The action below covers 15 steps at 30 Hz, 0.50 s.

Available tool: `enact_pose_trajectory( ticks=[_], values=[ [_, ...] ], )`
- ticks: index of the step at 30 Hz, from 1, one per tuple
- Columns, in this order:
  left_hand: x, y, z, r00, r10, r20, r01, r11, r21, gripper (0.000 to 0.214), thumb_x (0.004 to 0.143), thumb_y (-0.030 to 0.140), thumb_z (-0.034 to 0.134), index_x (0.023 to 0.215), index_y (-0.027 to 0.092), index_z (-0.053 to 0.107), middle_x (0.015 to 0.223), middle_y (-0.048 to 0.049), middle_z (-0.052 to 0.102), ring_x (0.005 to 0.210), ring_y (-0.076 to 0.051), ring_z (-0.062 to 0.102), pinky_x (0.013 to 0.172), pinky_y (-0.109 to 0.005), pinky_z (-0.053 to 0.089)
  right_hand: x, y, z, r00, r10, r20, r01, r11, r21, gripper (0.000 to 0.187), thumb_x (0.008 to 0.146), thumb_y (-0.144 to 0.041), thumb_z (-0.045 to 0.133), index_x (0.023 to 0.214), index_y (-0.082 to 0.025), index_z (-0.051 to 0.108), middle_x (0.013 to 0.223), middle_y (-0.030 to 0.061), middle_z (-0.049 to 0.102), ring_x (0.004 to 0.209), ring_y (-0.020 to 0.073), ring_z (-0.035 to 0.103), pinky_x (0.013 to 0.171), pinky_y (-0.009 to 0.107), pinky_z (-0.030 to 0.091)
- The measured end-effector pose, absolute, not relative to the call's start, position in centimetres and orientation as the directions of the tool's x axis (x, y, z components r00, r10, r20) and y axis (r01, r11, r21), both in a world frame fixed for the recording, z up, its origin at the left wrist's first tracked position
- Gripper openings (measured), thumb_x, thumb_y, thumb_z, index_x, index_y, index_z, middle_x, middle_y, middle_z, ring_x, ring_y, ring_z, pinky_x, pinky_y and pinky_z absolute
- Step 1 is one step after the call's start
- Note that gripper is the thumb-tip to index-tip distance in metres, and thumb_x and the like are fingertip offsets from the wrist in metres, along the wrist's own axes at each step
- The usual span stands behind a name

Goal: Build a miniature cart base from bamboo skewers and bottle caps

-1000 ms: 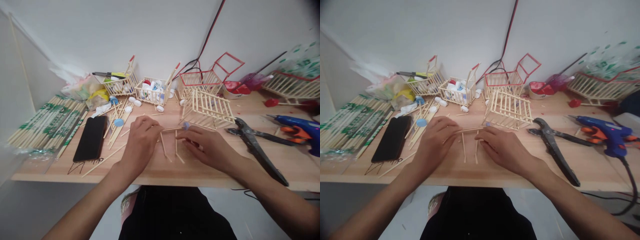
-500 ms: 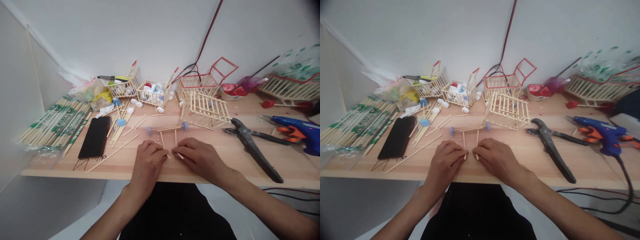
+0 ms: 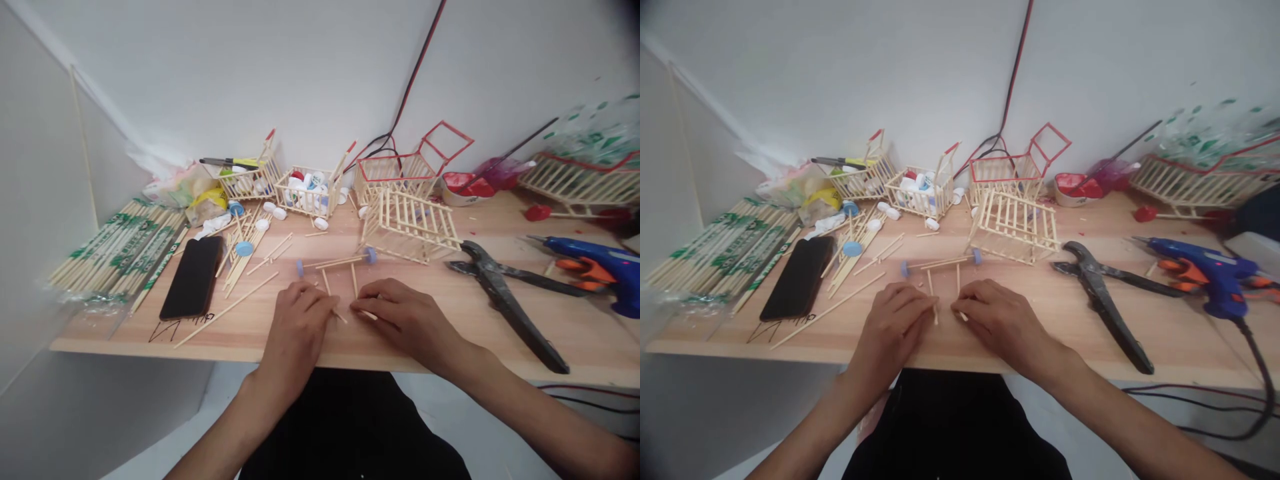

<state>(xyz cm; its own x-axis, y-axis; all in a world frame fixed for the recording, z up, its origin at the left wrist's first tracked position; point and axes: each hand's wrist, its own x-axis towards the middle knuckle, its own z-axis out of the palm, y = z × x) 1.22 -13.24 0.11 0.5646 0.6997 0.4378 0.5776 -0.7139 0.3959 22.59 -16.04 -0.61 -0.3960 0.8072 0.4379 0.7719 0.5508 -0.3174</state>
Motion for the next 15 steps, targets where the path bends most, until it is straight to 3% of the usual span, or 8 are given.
enact_pose_trajectory(
  ticks=[6, 15],
  values=[
    [1.0, -10.0, 1.9, 0.461, 0.721, 0.517, 0.664, -0.667, 0.339, 0.019, 0.088, 0.015, 0.055, 0.103, 0.018, 0.065, 0.101, -0.0057, 0.067, 0.101, -0.021, 0.052, 0.093, -0.041, 0.041, 22.8, -16.2, -0.7, -0.387, 0.811, 0.438, 0.748, 0.554, -0.365, 0.023, 0.089, -0.014, 0.050, 0.096, -0.022, 0.070, 0.097, 0.0062, 0.067, 0.090, 0.0165, 0.062, 0.077, 0.029, 0.052],
    [1.1, -8.0, 1.5, 0.510, 0.788, 0.344, 0.728, -0.609, 0.314, 0.016, 0.083, 0.017, 0.061, 0.098, 0.018, 0.064, 0.100, -0.0052, 0.067, 0.101, -0.024, 0.052, 0.088, -0.041, 0.040, 22.7, -15.9, -0.5, -0.409, 0.834, 0.369, 0.742, 0.540, -0.397, 0.017, 0.092, -0.020, 0.049, 0.096, -0.020, 0.066, 0.101, 0.0073, 0.063, 0.095, 0.0175, 0.058, 0.080, 0.030, 0.049]
  ],
)
